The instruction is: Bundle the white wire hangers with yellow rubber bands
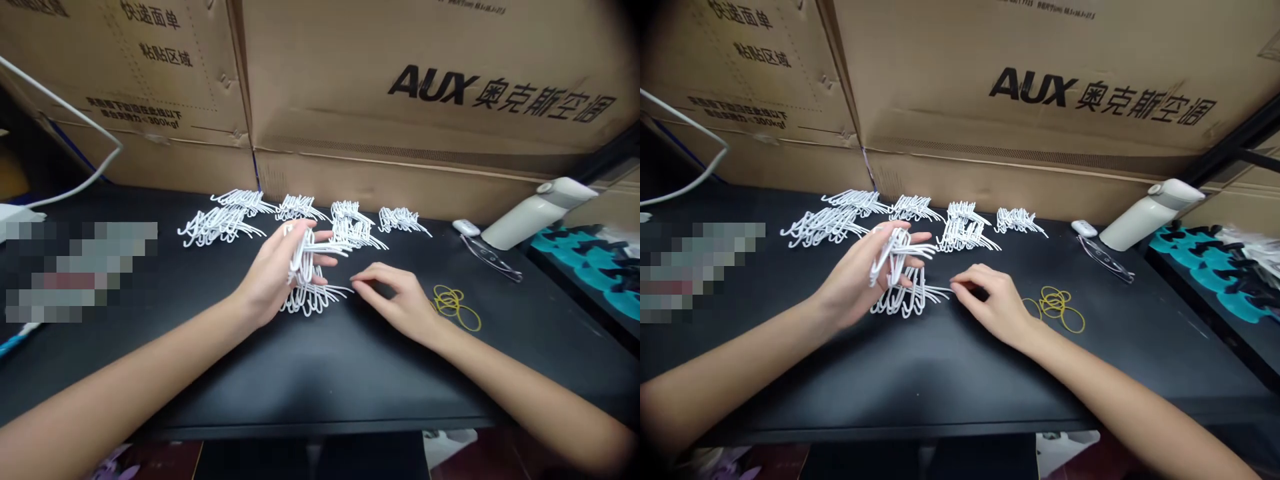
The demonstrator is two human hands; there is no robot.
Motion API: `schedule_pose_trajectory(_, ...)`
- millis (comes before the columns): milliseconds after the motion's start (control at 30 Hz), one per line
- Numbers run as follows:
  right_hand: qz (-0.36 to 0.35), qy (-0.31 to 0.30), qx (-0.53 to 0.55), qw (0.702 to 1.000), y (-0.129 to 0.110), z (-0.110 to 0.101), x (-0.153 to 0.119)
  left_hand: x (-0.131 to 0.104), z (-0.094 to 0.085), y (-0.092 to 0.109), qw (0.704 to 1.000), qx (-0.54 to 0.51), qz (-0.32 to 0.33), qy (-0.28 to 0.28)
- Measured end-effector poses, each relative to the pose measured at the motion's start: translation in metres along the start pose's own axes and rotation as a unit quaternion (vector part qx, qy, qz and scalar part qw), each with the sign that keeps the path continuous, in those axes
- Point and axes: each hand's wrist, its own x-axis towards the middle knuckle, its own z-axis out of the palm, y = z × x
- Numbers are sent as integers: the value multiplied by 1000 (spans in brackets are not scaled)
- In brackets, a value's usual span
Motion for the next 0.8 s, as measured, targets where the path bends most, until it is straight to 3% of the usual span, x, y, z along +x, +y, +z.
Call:
schedule_pose_trajectory(100,-60,-69,-109,990,9,4,9,2,0,5,994,-89,-62,26)
schedule_pose_trajectory(200,-63,-94,-134,985,13,3,13,1,0,3,991,-109,-65,50)
schedule_pose_trajectory(333,-21,-136,-114,984,16,-13,12,1,-2,-4,993,-86,-53,55)
schedule_pose_trajectory(533,123,-198,5,972,22,-58,17,-2,0,-6,1000,16,-3,18)
schedule_pose_trajectory(667,128,-93,101,982,15,-70,19,-8,4,-6,993,96,62,-12)
schedule_pose_trajectory(800,77,4,138,987,0,-57,14,-16,6,-11,975,176,133,-38)
